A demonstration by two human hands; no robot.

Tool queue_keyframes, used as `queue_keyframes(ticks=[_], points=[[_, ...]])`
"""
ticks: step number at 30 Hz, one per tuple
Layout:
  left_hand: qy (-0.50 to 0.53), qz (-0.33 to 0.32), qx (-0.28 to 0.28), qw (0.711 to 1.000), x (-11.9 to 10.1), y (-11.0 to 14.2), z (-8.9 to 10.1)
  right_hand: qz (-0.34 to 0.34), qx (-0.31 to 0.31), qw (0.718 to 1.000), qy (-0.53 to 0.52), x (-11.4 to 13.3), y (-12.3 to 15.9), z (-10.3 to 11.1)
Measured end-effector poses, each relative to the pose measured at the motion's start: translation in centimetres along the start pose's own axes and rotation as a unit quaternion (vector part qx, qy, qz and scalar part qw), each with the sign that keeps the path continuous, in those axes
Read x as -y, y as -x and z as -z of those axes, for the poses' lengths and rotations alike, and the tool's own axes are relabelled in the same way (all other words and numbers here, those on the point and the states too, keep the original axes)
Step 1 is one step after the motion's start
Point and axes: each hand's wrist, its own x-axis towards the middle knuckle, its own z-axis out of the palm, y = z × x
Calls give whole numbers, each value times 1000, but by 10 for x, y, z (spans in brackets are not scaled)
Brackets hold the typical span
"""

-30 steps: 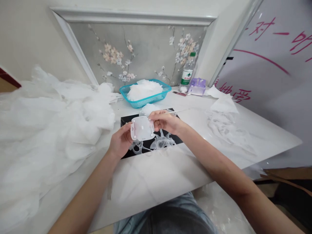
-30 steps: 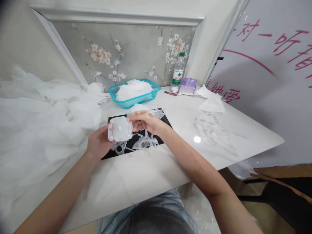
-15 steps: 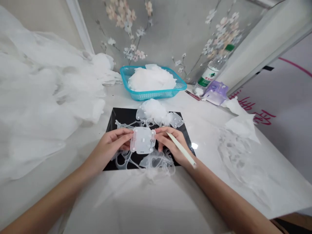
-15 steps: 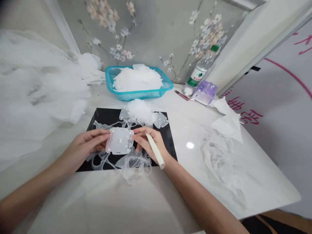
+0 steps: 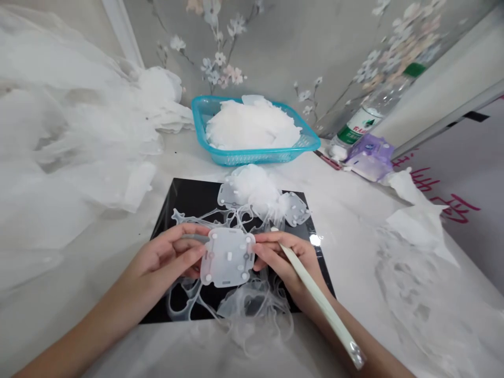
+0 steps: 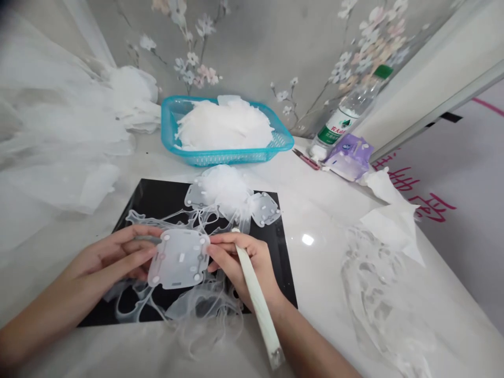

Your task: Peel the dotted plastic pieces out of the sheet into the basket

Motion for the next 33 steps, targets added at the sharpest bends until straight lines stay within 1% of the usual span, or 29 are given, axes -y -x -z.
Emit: queue_keyframes(ticks=[8,14,16,22,27,33], points=[[15,4,-16,1000,-10,-1,-5,-9,-2,1000,-5,2,2,3],[-29,-16,-21,999,-4,-2,-2,-1,-9,1000,11,2,2,5],[-30,-15,-18,999,-4,-1,-2,-1,-9,1000,18,3,3,5],[-60,16,14,998,-12,3,-4,-1,-10,1000,20,6,7,4],[-49,15,12,999,-14,2,-5,3,-21,1000,22,6,7,4],[-35,9,8,999,-15,3,-6,7,-13,999,41,5,6,6]])
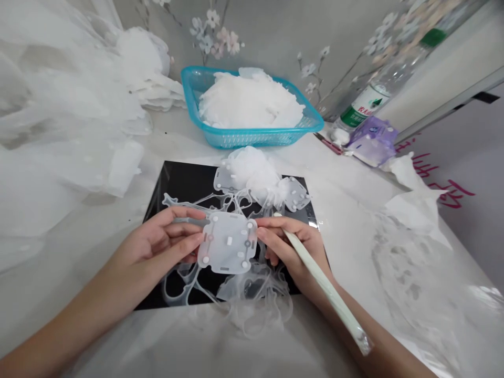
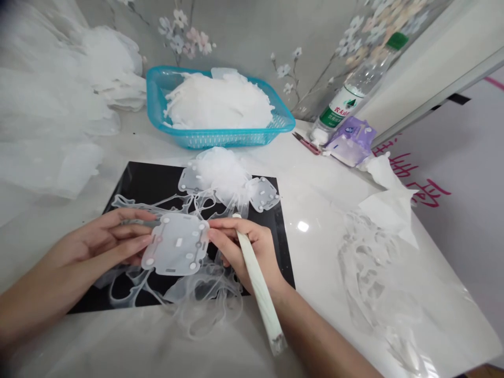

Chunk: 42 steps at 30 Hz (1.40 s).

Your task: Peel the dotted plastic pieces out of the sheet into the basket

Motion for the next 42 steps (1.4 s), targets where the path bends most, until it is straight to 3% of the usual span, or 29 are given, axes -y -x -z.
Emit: queue_keyframes(ticks=[4,8,9,11,13,15,17,20,25,27,29,31,33,34,37,40,42], points=[[-17,-12,-2,1000,4,-1,1,23,7,999,24,-5,1,-2],[-45,-41,0,998,9,0,1,144,22,984,103,-8,4,-2],[-53,-50,-5,997,10,2,1,181,-2,976,124,-7,4,0],[-73,-73,-34,994,10,5,2,225,-107,956,152,-5,0,10],[-110,-107,-90,984,10,8,3,208,-229,936,165,-4,-8,23],[-184,-136,-152,962,10,9,5,148,-297,926,179,-5,-19,38],[-283,-162,-191,926,12,7,7,102,-311,921,210,-10,-30,51],[-398,-197,-188,876,15,2,12,98,-318,902,276,-18,-38,59],[-436,-185,-168,864,16,0,17,205,-358,847,337,-16,-31,50],[-443,-189,-160,862,15,2,16,279,-338,823,362,-12,-23,40],[-456,-212,-150,851,15,4,13,369,-252,803,394,-8,-15,29],[-456,-236,-137,847,15,7,10,442,-97,792,410,-6,-6,16],[-426,-236,-120,865,15,9,5,456,63,784,417,-6,0,6],[-400,-222,-109,883,15,9,3,447,113,781,422,-6,2,2],[-312,-179,-89,929,15,12,-4,425,143,770,454,-8,5,-1],[-265,-173,-85,945,15,14,-9,443,129,754,468,-8,7,1],[-265,-190,-80,942,15,14,-8,430,111,780,441,-7,10,1]])
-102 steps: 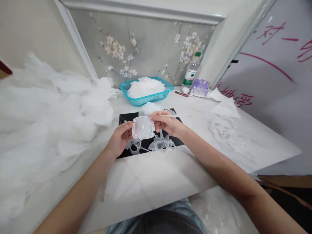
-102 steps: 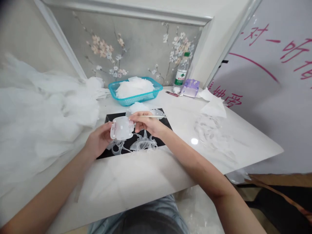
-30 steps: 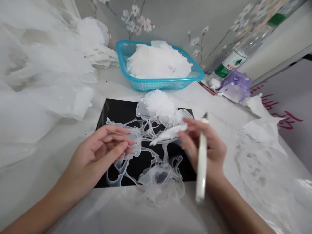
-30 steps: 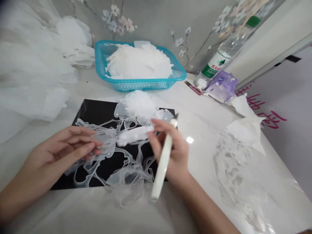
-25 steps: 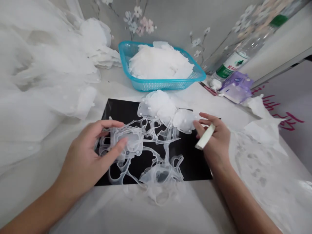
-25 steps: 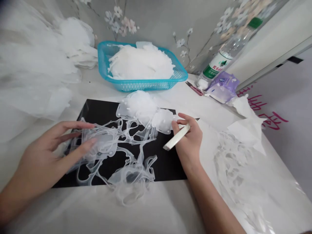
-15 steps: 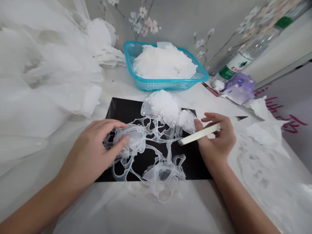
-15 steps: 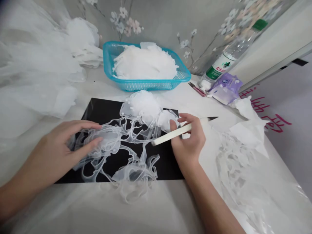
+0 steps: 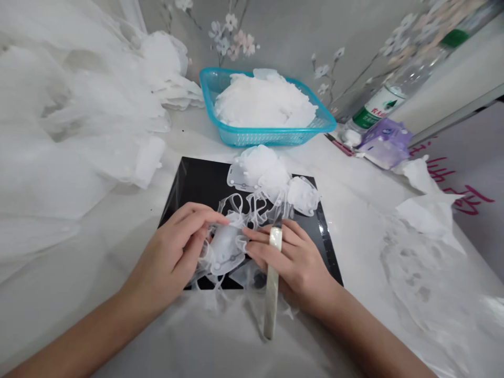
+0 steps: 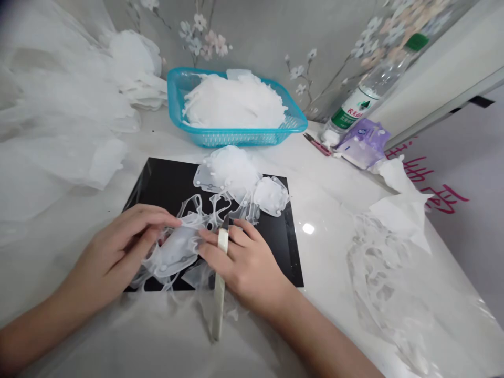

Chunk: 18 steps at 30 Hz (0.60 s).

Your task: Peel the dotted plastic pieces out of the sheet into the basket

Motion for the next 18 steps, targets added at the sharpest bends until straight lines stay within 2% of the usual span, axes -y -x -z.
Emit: queue_keyframes(ticks=[2,4,7,10,12,15,18], points=[[-16,-25,-4,1000,1,-1,3,-73,-39,994,-66,2,1,1],[-44,-46,-12,998,2,-1,7,-167,-73,971,-153,4,1,1],[-78,-84,-19,993,-1,-1,11,-288,-77,906,-301,8,1,1],[-52,-127,4,991,-6,1,10,-367,-57,827,-423,10,-2,3],[-21,-102,14,994,-7,1,7,-405,-55,791,-454,12,-5,4],[41,3,10,999,-6,0,6,-429,-65,782,-447,13,-7,6],[166,96,33,981,-3,-3,9,-409,-65,809,-416,15,-6,7]])
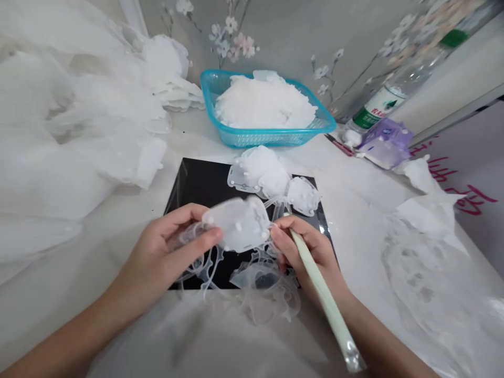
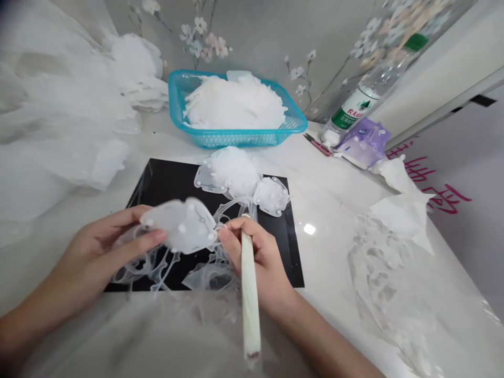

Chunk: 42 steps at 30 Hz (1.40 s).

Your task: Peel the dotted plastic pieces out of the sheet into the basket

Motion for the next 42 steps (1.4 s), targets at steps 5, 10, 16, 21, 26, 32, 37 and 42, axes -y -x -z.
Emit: queue_keyframes(ticks=[5,10,16,21,26,32,37,42], points=[[143,56,23,988,0,-2,2,100,-175,974,103,3,4,-1],[106,66,46,991,-5,1,1,170,-293,933,121,9,4,3],[62,101,176,977,-13,4,-2,8,95,995,-33,15,4,2],[3,75,142,987,-16,2,-6,-46,49,997,-50,18,4,-2],[-28,53,160,985,-14,4,-6,-29,19,998,-61,9,4,1],[-40,-30,243,969,-9,8,-10,114,129,985,-4,10,4,6],[-70,-40,232,969,-9,10,-15,94,144,985,0,10,7,-2],[-78,-10,208,975,-13,10,-15,70,82,994,15,7,10,-6]])
